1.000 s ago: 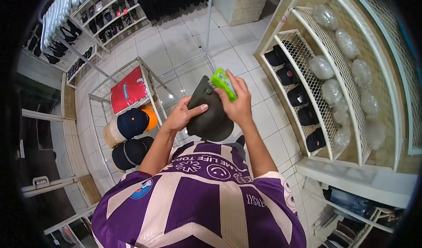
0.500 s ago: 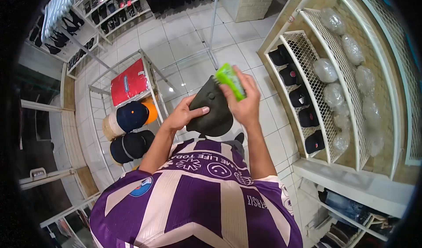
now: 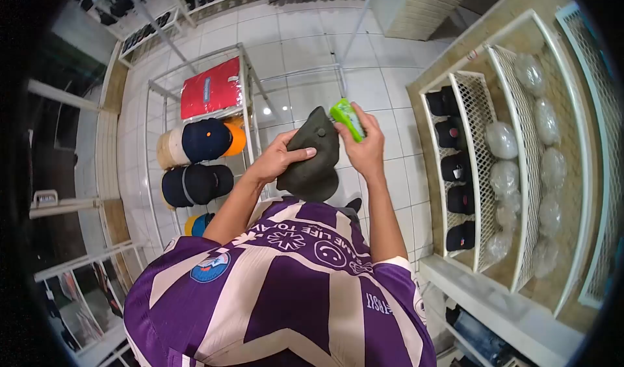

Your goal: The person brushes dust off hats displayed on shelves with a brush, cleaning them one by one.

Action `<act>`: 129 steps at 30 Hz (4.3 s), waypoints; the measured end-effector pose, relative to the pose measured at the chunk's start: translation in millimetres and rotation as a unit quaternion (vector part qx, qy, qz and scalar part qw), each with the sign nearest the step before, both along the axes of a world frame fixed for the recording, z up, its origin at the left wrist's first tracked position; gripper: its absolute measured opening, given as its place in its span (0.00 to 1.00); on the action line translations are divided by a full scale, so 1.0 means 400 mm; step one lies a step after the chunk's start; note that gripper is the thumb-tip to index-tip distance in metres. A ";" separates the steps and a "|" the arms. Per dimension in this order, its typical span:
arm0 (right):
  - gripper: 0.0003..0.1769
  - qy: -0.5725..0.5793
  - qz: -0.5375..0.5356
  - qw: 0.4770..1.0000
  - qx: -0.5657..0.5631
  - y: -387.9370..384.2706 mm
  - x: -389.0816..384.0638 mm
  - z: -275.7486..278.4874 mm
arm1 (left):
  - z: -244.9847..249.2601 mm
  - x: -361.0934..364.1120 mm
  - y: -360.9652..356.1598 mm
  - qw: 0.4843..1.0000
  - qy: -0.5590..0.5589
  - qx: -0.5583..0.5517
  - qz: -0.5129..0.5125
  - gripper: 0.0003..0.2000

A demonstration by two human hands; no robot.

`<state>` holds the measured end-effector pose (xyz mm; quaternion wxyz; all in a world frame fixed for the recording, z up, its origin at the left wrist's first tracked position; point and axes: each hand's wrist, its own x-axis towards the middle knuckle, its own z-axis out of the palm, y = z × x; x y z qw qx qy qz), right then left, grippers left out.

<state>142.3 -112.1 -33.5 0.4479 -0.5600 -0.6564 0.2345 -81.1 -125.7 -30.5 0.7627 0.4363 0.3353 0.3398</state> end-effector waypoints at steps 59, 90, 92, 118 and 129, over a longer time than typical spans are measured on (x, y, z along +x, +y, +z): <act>0.29 0.143 -0.014 0.986 0.081 -0.077 0.000 0.157 | 0.075 0.006 -0.016 0.999 0.011 0.003 -0.047 0.21; 0.27 0.339 -0.006 0.937 -0.085 -0.131 0.092 -0.037 | 0.035 0.014 -0.006 0.999 -0.048 0.020 -0.009 0.24; 0.28 0.354 -0.012 0.931 -0.088 -0.135 0.085 -0.056 | 0.029 0.022 -0.003 0.997 -0.042 0.052 -0.026 0.22; 0.33 -0.045 -0.065 0.991 0.104 -0.072 -0.018 0.066 | 0.041 0.000 -0.004 0.989 0.051 -0.003 -0.136 0.18; 0.33 -0.039 -0.120 0.991 0.034 -0.055 -0.014 0.069 | -0.011 0.010 -0.017 0.995 0.066 0.047 -0.058 0.17</act>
